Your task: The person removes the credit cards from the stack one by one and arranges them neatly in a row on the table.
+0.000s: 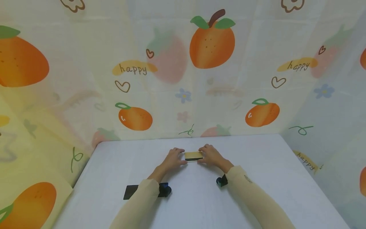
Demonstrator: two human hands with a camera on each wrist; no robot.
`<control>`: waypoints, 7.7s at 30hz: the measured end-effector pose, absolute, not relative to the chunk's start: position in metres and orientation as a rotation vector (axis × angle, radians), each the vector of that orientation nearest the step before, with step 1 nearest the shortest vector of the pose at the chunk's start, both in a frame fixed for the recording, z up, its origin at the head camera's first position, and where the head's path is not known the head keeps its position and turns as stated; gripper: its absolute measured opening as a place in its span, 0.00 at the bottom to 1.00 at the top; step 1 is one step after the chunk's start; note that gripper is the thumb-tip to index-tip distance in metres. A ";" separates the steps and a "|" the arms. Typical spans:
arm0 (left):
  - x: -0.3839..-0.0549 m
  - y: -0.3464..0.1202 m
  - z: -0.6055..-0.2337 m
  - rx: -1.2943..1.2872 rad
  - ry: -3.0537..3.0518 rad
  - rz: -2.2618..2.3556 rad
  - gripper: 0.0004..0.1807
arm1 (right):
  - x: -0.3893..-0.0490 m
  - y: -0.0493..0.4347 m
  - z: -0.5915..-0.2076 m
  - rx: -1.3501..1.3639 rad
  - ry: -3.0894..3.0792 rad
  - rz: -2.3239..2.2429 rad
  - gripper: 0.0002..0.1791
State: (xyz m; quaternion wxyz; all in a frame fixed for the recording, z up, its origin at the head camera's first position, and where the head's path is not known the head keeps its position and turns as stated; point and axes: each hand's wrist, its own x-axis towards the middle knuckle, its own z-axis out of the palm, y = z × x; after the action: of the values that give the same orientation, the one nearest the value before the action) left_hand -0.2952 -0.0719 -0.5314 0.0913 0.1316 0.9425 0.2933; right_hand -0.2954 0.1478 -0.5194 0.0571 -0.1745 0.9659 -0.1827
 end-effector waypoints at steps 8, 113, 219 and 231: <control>-0.303 -0.069 -0.532 0.445 2.813 0.798 0.33 | -0.305 0.145 -0.514 -0.575 2.893 -0.463 0.31; -0.302 -0.066 -0.527 0.485 2.762 0.774 0.33 | -0.295 0.149 -0.503 -0.636 2.829 -0.549 0.28; -0.181 -0.132 -0.530 0.647 2.856 0.654 0.28 | -0.195 0.102 -0.537 -0.928 2.826 -0.607 0.28; -0.178 -0.133 -0.529 0.643 2.849 0.656 0.28 | -0.192 0.099 -0.534 -0.919 2.844 -0.546 0.27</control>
State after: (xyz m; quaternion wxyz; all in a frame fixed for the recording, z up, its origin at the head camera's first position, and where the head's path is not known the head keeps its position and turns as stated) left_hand -0.1781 -0.1335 -0.5287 0.0741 0.2142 0.9491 0.2186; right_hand -0.1916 0.0987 -0.5343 0.0518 -0.3021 0.9348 -0.1793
